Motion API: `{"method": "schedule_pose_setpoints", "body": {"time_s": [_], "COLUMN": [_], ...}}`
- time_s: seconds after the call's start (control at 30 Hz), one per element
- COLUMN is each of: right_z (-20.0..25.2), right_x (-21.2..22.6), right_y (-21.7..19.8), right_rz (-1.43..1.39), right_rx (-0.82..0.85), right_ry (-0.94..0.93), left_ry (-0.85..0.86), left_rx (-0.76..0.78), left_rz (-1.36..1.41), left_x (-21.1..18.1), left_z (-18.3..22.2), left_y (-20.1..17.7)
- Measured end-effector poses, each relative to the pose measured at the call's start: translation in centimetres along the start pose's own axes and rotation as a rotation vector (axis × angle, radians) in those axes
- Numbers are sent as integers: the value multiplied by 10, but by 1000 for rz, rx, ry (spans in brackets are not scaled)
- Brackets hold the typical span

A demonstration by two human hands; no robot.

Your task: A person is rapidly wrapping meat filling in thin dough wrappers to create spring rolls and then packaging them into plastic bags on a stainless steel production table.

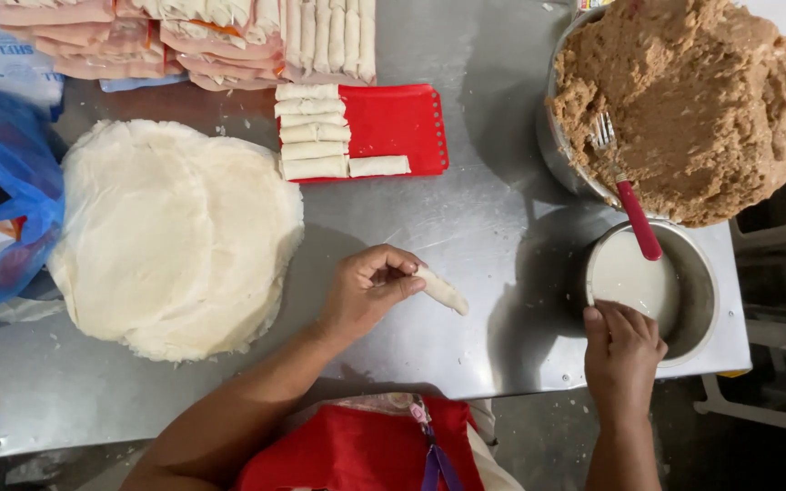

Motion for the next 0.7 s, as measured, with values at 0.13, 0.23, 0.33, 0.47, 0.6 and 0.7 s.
{"method": "schedule_pose_setpoints", "body": {"time_s": [0.13,0.23,0.33,0.47,0.6,0.7], "right_z": [-4,-3,4,16,16,13], "right_x": [-11,30,101,155,176,180], "right_y": [8,6,19,43,43,50], "right_rz": [100,-2,-550,-845,-685,-583], "right_rx": [-82,-347,-79,155,-96,-160], "right_ry": [-34,-179,-273,-316,-568,-646], "left_ry": [26,32,30,25,-30,-117], "left_rx": [-19,-23,-57,-84,-141,-182], "left_rz": [-37,-80,-44,-29,50,122], "left_x": [-5,-5,-7,-10,-2,10], "left_z": [1,0,0,-1,-1,-4], "left_y": [3,6,13,12,4,-2]}}
Point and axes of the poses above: each hand's wrist, its own z-axis away from the middle knuckle, its own y-axis out of the palm, x = y × z, the point moved 2 cm from there along -z, towards the middle knuckle, and after that the axes turned 4 degrees about y, right-handed, at the moved point
